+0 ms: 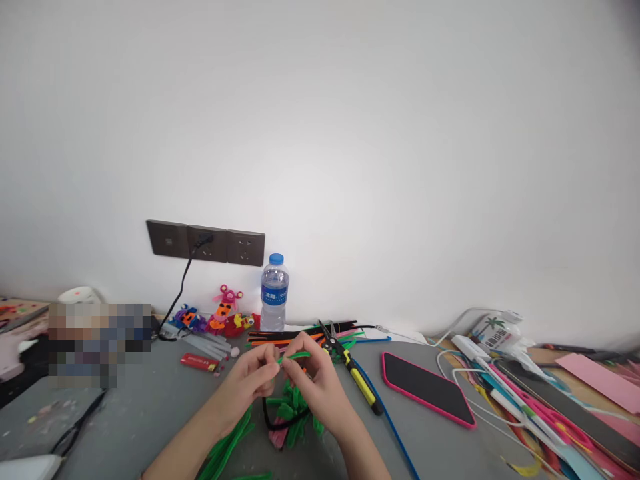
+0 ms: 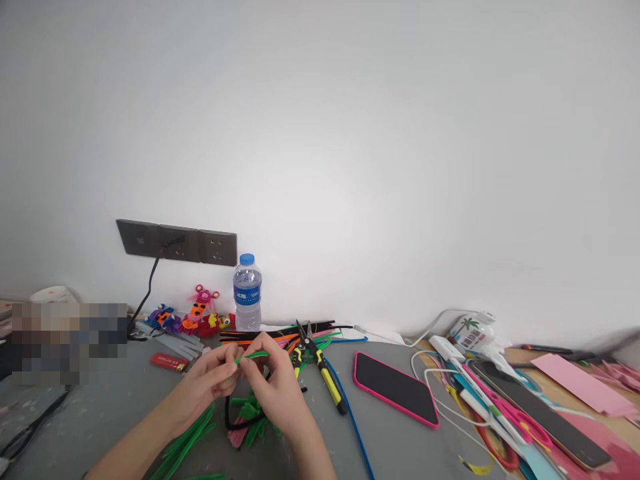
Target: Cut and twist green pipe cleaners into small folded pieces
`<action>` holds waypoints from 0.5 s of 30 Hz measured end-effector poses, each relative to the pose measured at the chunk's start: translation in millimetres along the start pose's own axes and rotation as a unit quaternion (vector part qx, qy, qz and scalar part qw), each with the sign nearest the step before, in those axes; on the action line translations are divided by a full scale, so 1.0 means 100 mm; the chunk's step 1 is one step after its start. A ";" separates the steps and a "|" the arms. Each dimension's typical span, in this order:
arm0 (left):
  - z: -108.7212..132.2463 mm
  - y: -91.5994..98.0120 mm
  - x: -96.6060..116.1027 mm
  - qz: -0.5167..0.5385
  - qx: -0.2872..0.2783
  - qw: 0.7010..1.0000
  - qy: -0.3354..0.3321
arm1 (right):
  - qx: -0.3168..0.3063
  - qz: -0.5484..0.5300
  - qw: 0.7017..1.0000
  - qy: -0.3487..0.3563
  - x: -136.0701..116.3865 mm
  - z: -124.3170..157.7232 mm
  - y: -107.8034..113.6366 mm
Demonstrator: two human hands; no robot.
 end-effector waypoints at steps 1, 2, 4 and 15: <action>0.00 0.00 -0.01 -0.008 -0.004 1.000 0.005 | 0.006 0.003 1.000 0.002 0.00 0.00 0.01; 0.00 0.01 -0.02 -0.017 -0.006 1.000 0.010 | 0.010 0.005 1.000 0.000 0.00 0.00 0.01; 0.00 0.01 -0.03 -0.036 -0.008 0.999 0.023 | 0.014 0.006 1.000 -0.006 0.01 -0.01 0.02; 0.00 0.00 -0.01 0.000 -0.041 0.998 0.043 | -0.039 -0.124 0.990 -0.054 0.02 -0.03 0.02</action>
Point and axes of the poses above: each hand's wrist, its own z-axis away from the middle knuckle, its own y-axis out of the back of the hand, x = y × z, the point moved 2 cm from there along -z, towards the middle knuckle, and after that the axes turned 13 degrees about -z, right-handed, at the moved point
